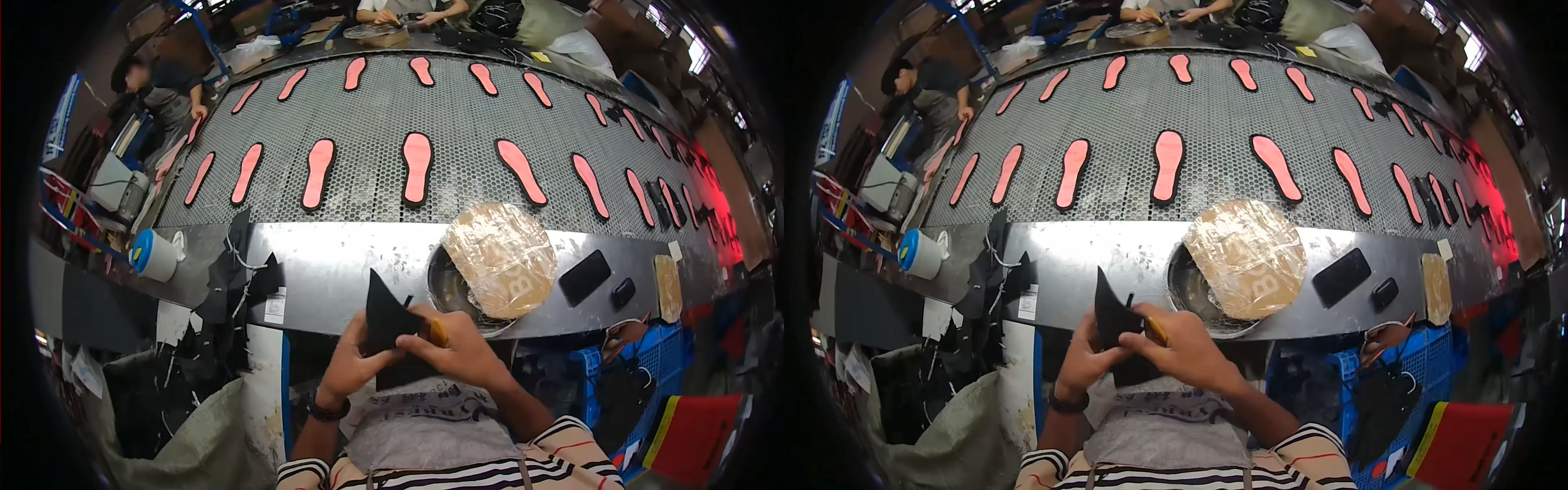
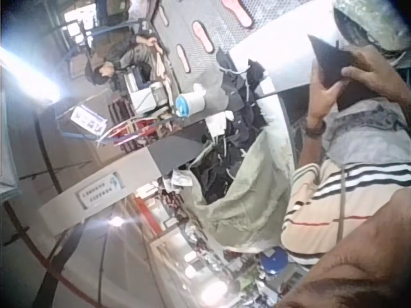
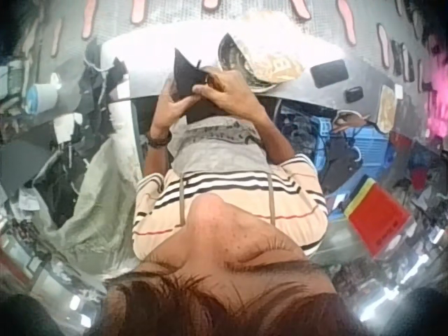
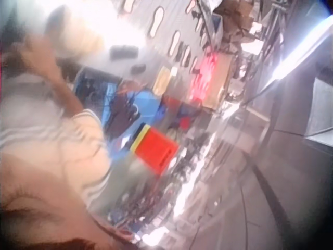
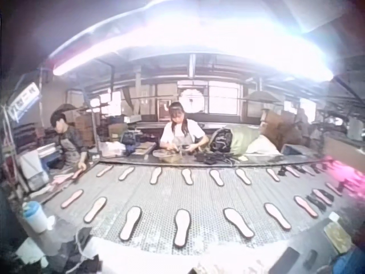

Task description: The worker is applying glue to black shoe components using a brush and placing them onto a moving assembly line conveyor.

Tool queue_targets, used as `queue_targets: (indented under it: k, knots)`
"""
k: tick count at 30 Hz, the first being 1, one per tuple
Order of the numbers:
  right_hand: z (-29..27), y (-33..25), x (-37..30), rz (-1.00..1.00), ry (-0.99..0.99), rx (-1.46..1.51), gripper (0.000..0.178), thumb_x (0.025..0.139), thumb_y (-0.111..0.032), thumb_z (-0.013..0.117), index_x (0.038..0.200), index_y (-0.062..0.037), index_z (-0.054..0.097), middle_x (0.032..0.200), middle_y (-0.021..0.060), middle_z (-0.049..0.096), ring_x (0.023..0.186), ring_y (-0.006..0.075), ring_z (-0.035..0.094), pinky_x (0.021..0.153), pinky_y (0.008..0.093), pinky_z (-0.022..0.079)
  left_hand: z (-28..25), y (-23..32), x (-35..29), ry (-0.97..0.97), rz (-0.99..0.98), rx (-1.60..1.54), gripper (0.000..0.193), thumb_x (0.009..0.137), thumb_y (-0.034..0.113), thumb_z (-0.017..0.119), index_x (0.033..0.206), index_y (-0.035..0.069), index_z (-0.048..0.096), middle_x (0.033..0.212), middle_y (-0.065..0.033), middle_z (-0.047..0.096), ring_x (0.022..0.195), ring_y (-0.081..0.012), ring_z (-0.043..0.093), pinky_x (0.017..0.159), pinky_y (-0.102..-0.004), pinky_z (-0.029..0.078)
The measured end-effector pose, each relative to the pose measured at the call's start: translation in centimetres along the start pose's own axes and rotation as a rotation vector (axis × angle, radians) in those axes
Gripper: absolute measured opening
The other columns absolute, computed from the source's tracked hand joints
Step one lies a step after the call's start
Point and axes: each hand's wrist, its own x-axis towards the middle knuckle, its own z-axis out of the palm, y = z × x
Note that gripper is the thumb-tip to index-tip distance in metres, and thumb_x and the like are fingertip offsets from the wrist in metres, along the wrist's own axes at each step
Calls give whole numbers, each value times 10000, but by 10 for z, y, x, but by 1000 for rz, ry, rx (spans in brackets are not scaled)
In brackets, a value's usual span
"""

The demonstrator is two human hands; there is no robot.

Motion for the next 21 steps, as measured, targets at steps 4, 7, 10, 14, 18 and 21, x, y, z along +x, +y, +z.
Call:
queue_targets:
  k: [4,7,10,14,18,21]
  knots:
    - [1,4,-6,15,47,23,327,919,-306,709,1033,-4,659,683,181,609,590,320,600,586,387,459,-7,-19,-2,-24,65,126,605,877,-29,721,1409,4,435,1273,-100,597,1184,-171,574,1016,-327,466]
    - [0,5,-6,11,69,-73,311,918,-302,711,991,-4,662,694,191,617,603,336,621,585,395,463,6,-16,-1,-20,84,36,612,901,-19,700,1427,-18,388,1279,-117,591,1202,-180,565,1033,-332,455]
    - [-3,11,-7,-38,65,-183,274,916,-257,717,1013,-6,669,678,165,623,580,294,613,573,379,456,14,-8,0,16,118,63,609,924,-19,670,1433,-40,337,1243,-145,608,1171,-202,594,1018,-343,476]
    - [-18,1,-6,169,79,202,227,900,-139,728,1080,-15,666,629,79,607,550,125,547,555,315,432,14,-6,6,41,30,-93,532,946,-48,614,1389,-52,320,1185,-179,633,1047,-229,673,913,-345,567]
    - [-17,16,-2,31,-20,134,200,912,-98,708,1073,4,647,728,80,664,651,75,558,609,276,459,16,-1,9,-17,11,-119,477,963,-43,585,1366,-36,331,1179,-171,635,1012,-223,689,829,-337,610]
    - [-20,20,-4,1,33,140,169,941,-102,677,1060,13,642,810,113,691,694,108,589,668,273,484,27,9,12,91,-1,-244,468,971,-27,584,1371,-19,342,1187,-168,634,1017,-221,688,818,-342,616]
